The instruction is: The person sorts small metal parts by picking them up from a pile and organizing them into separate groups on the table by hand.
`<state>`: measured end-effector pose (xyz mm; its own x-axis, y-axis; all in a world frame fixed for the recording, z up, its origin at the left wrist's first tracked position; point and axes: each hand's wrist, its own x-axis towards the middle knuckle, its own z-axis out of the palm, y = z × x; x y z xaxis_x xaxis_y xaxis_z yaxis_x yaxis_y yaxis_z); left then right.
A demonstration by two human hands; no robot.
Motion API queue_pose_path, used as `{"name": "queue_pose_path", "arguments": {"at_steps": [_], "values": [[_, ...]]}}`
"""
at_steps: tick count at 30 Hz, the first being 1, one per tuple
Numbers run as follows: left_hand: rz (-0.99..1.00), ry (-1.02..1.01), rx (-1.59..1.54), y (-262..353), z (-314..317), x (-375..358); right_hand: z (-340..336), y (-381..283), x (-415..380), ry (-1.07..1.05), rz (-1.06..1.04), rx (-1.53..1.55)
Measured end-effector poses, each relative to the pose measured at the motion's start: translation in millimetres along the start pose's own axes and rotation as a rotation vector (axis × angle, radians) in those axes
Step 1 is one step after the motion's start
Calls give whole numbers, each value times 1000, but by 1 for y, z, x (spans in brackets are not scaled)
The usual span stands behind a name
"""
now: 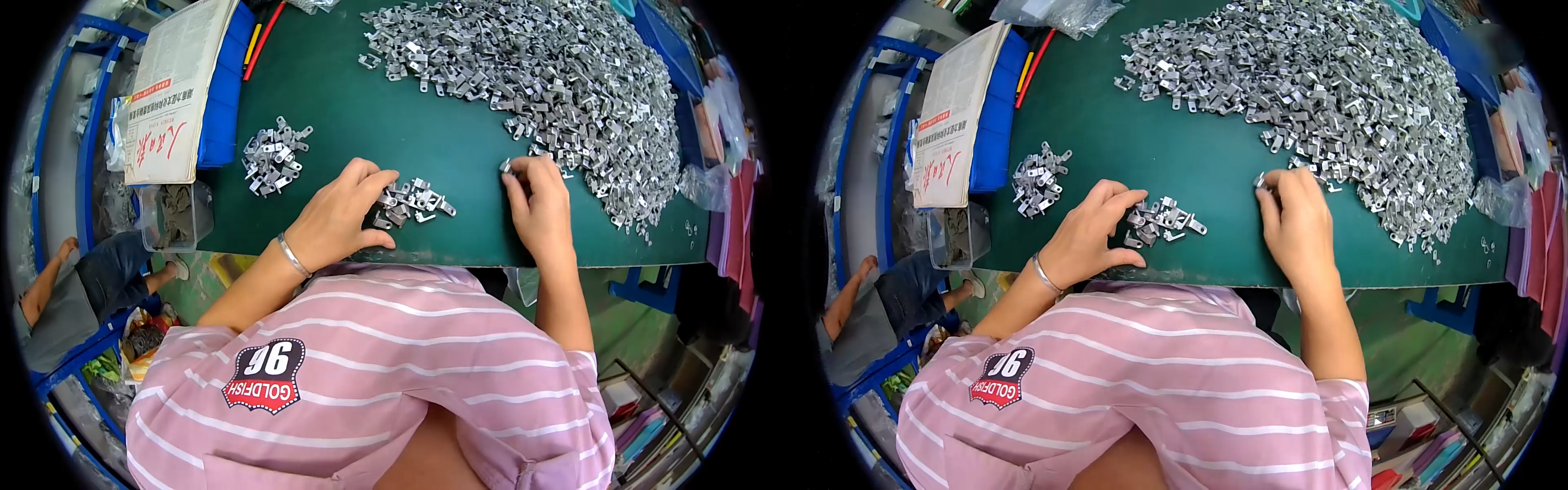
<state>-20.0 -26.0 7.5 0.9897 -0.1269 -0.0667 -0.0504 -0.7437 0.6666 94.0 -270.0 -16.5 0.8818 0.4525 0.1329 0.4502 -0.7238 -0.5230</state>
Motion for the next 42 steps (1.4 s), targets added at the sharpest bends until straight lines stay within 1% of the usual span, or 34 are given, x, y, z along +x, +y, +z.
{"name": "queue_pose_path", "arguments": {"at_steps": [2,3,5,7,8,9,10,11,12,14,15,17,21,22,23,24,25,28,29,30,32,33,34,36,37,40,42], "values": [[-27,1,-50,-2,0,0,2,-1,-6,-8,-276,200],[-19,-11,-80,-4,2,2,4,-10,-9,-58,-303,255],[-5,-17,-113,-4,6,6,5,-34,-12,-290,-299,329],[-57,-11,-287,-2,9,8,21,-48,-10,-288,-420,306],[-53,-3,-293,-3,11,7,29,-54,-9,-277,-468,287],[-104,79,-429,-4,14,4,36,-61,-5,-279,-477,279],[-154,164,-563,-7,17,1,42,-67,-1,-267,-576,209],[-203,241,-605,-15,22,-6,47,-71,3,-253,-677,139],[-207,318,-639,-21,26,-14,52,-71,7,-252,-694,136],[-242,436,-722,-25,28,-22,61,-71,17,-193,-863,85],[-237,454,-723,-25,26,-25,62,-74,22,-114,-904,97],[-265,442,-630,-26,25,-31,63,-74,27,-156,-914,67],[-259,463,-684,-27,27,-31,56,-63,29,-232,-904,-11],[-228,450,-616,-27,25,-30,50,-61,30,-238,-913,-24],[-200,436,-545,-26,23,-29,42,-60,32,-311,-933,24],[-200,447,-551,-25,21,-29,34,-58,33,-385,-951,76],[-172,457,-518,-24,19,-28,26,-55,32,-432,-979,47],[-131,494,-489,-24,20,-27,23,-32,30,-409,-1040,0],[-115,520,-492,-24,22,-26,25,-29,31,-362,-1066,24],[-122,528,-508,-24,24,-26,26,-29,32,-380,-1071,17],[-129,538,-515,-23,22,-28,32,-33,34,-322,-1011,16],[-131,546,-499,-22,22,-27,36,-34,37,-246,-993,60],[-130,547,-511,-22,23,-28,37,-35,35,-254,-991,51],[-131,553,-517,-24,23,-28,40,-39,35,-148,-936,150],[-129,557,-522,-25,24,-28,40,-41,33,-150,-934,217],[-135,551,-523,-24,23,-27,36,-61,17,-381,-976,77],[-129,543,-497,-24,22,-27,37,-62,13,-392,-979,62]]}}
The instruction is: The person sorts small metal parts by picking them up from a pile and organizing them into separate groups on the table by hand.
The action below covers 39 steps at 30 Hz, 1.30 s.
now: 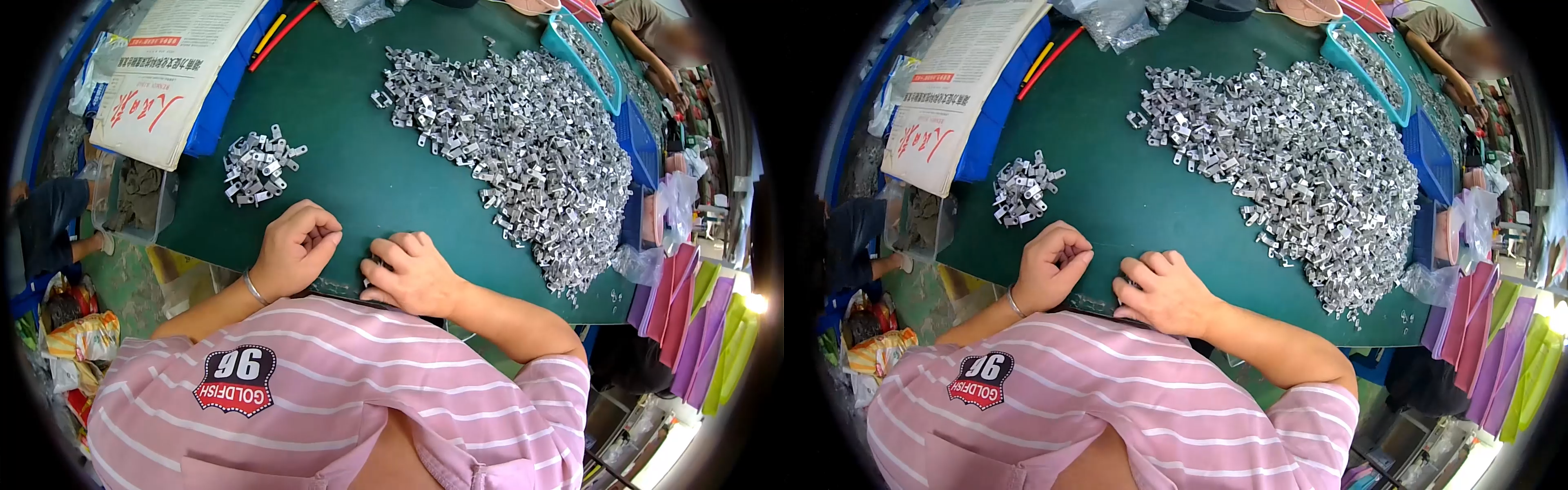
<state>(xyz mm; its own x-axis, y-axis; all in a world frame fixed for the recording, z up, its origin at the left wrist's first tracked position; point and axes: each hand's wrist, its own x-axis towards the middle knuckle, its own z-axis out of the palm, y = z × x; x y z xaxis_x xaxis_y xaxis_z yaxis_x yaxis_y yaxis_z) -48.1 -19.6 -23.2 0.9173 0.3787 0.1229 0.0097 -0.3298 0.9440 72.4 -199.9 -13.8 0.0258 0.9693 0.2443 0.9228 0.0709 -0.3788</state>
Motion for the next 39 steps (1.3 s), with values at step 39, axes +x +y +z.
{"name": "queue_pose_path", "arguments": {"at_steps": [39], "values": [[-57,-33,27,-3,7,-4,-24,18,-57,342,740,61]]}}
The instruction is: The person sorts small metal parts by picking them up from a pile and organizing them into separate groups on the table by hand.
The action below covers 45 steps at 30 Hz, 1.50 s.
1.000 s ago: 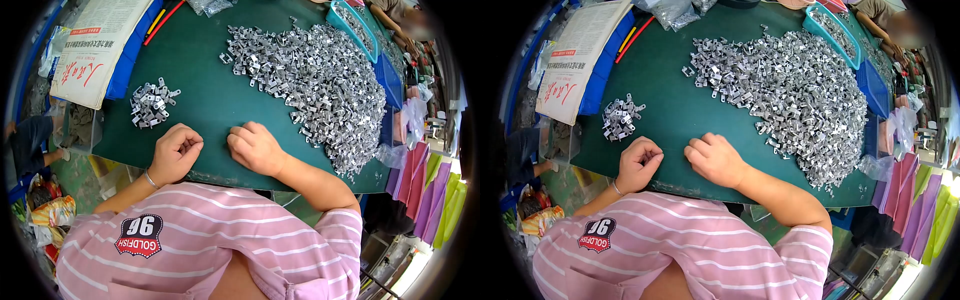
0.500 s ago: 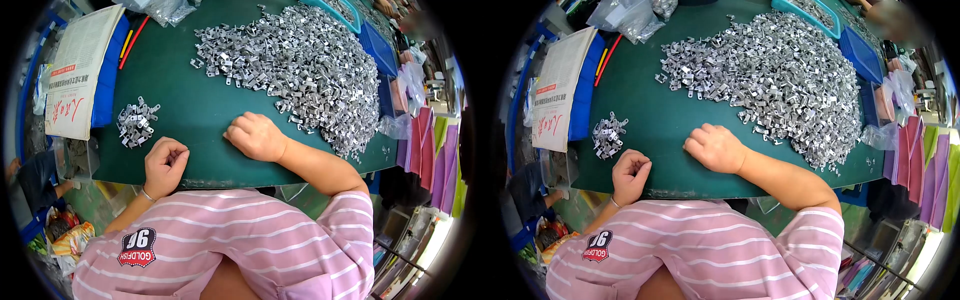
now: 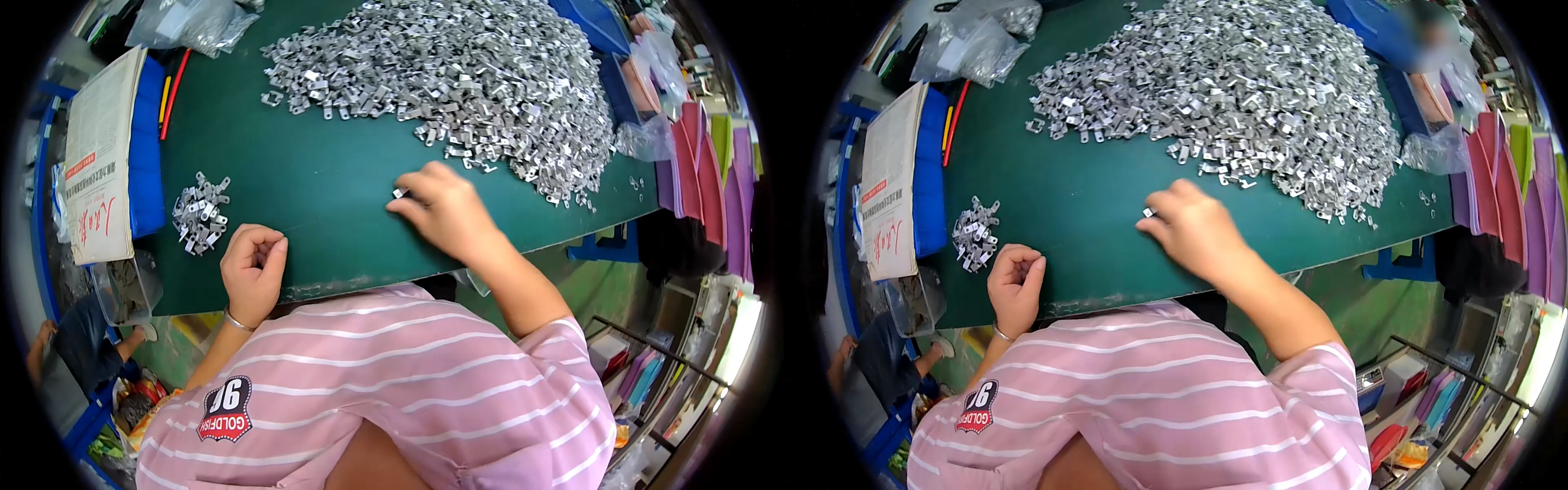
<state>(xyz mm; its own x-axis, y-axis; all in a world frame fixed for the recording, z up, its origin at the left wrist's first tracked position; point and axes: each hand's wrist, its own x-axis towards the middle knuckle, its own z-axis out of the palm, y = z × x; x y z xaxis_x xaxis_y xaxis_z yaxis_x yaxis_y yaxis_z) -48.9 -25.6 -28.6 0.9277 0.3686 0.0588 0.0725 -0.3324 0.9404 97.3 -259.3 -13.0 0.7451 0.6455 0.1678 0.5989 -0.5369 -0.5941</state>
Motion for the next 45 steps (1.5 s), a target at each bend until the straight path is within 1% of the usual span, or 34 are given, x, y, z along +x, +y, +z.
{"name": "queue_pose_path", "arguments": {"at_steps": [1,4,6,7,8,10,12,13,15,17,19,21,22,23,24,25,26,27,28,29,30,31,32,33,34,35,36,37,38,39,41,43,44,45], "values": [[10,-9,-1,1,2,-1,4,-10,1,-31,39,-62],[20,90,-12,-3,3,-2,4,-2,5,-39,-24,-127],[23,97,-30,-5,2,-2,-8,14,-4,-53,76,532],[15,106,-51,-5,3,-4,-29,16,-15,-142,366,939],[8,93,-52,-6,3,-4,-44,28,-35,-107,491,1369],[10,78,-48,-6,2,-3,-62,46,-76,204,347,1715],[15,44,-35,-6,2,-1,-71,67,-127,473,315,1916],[27,29,-22,-6,2,0,-72,75,-152,606,349,1958],[39,10,-4,-7,3,0,-64,86,-190,819,607,1874],[31,-8,20,-5,4,0,-39,111,-213,926,978,1661],[24,-33,35,-4,6,0,5,151,-230,972,1301,1457],[13,-39,69,-3,3,0,54,186,-242,790,1276,1158],[-10,-32,3,-3,3,-1,77,211,-258,579,1308,378],[-23,-16,-58,-3,1,-1,82,209,-257,479,1249,11],[-61,6,-63,0,-2,0,109,259,-288,609,1170,103],[-89,40,-85,3,-5,1,86,234,-266,684,1221,210],[-6,47,16,9,-8,6,80,240,-273,796,1195,63],[69,53,120,14,-11,17,60,221,-256,1009,1024,-21],[135,15,214,19,-16,32,29,188,-230,1136,901,-204],[191,-30,304,24,-22,51,-1,175,-218,1232,791,-144],[136,-59,376,32,-27,73,-28,157,-199,1324,598,-155],[76,-96,440,36,-30,97,-53,116,-164,1325,554,-248],[93,-68,591,32,-32,123,-70,88,-131,1277,190,-27],[116,-43,736,26,-31,150,-77,64,-104,1169,142,-82],[106,-99,805,13,-29,180,-76,41,-72,1050,99,-63],[94,-155,873,3,-26,200,-71,14,-42,844,38,-56],[61,-257,858,9,-19,210,-61,1,-13,614,-112,73],[32,-359,841,16,-8,217,-49,-9,16,376,-212,24],[45,-303,867,18,5,214,-33,-17,43,263,-329,-37],[55,-249,893,17,16,202,-11,-18,70,230,-433,-49],[180,-113,786,16,24,173,24,-20,106,231,-428,-237],[313,-183,573,8,19,149,45,-16,108,190,-435,-304],[312,-221,538,7,20,134,51,-15,110,163,-433,-368],[311,-262,501,9,20,118,47,-19,101,82,-412,-314]]}}
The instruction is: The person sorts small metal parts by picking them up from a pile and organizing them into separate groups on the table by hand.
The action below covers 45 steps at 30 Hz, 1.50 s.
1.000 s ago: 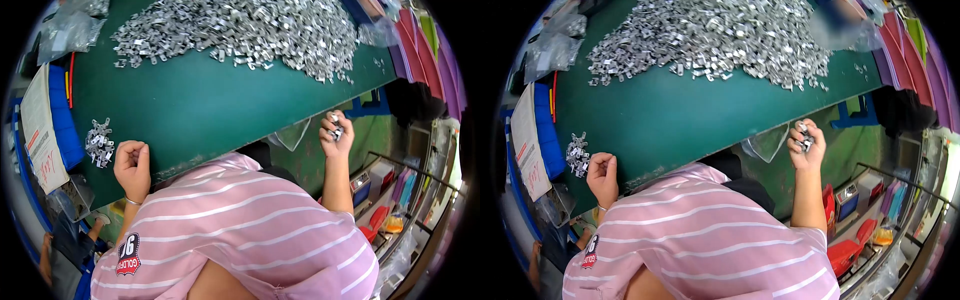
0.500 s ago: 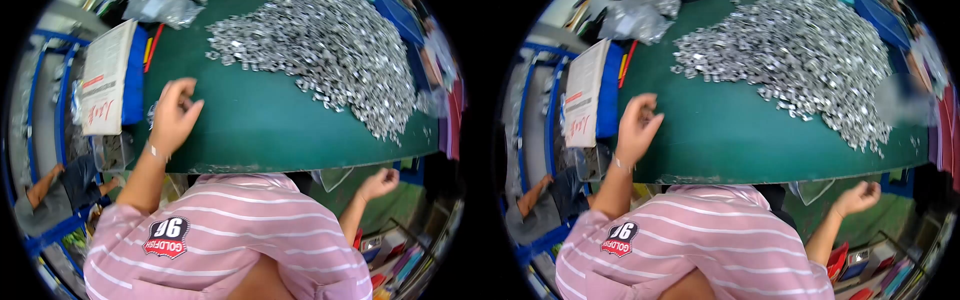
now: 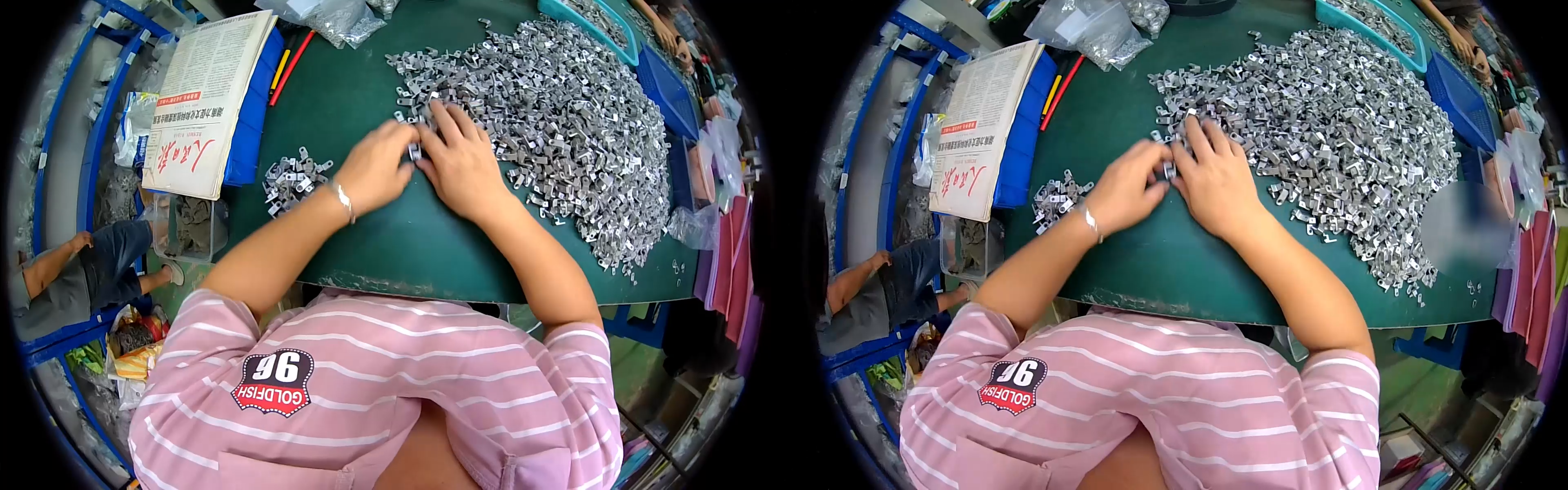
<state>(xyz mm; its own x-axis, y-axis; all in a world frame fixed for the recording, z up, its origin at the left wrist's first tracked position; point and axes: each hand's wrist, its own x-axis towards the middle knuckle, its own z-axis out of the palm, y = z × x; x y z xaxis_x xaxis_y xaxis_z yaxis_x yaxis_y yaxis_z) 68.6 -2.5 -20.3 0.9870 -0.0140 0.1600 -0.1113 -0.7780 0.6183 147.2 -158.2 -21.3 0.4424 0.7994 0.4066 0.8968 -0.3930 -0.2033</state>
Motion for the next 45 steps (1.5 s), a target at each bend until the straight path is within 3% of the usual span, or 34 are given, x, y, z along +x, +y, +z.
{"name": "queue_pose_path", "arguments": {"at_steps": [2,5,6,8,10,12,14,15,16,17,20,24,27,28,30,31,34,45], "values": [[-7,-27,-86,13,0,-23,-16,-7,-20,-164,-35,83],[-5,51,-109,30,-2,-32,-36,-17,-53,-225,-3,127],[47,66,-67,33,0,-33,-36,-16,-59,-242,7,128],[136,28,9,25,6,-28,-35,-18,-75,-157,217,6],[83,39,-42,15,10,-16,-39,-20,-81,-200,152,196],[86,121,-59,8,8,-6,-42,-17,-87,19,305,427],[22,181,-175,16,2,-4,-51,-7,-89,310,481,257],[16,176,-179,21,0,-6,-54,-2,-96,309,570,311],[132,105,-152,27,-2,-10,-56,0,-103,309,662,364],[249,33,-127,33,-2,-15,-56,-3,-104,272,644,384],[249,-95,-71,36,16,-23,-52,-23,-99,128,630,391],[199,6,11,24,25,-16,-40,-29,-97,92,500,128],[128,87,-126,34,12,-14,-41,-27,-99,125,628,515],[130,88,-121,41,8,-17,-42,-28,-100,129,625,518],[37,-142,-439,55,5,-25,-44,-31,-102,205,884,1246],[-6,-211,-598,56,11,-27,-44,-33,-99,259,890,1469],[-95,-221,-729,62,15,-30,-43,-34,-99,228,857,1665],[-192,-190,-803,62,11,-38,-39,-39,-106,197,814,1655]]}}
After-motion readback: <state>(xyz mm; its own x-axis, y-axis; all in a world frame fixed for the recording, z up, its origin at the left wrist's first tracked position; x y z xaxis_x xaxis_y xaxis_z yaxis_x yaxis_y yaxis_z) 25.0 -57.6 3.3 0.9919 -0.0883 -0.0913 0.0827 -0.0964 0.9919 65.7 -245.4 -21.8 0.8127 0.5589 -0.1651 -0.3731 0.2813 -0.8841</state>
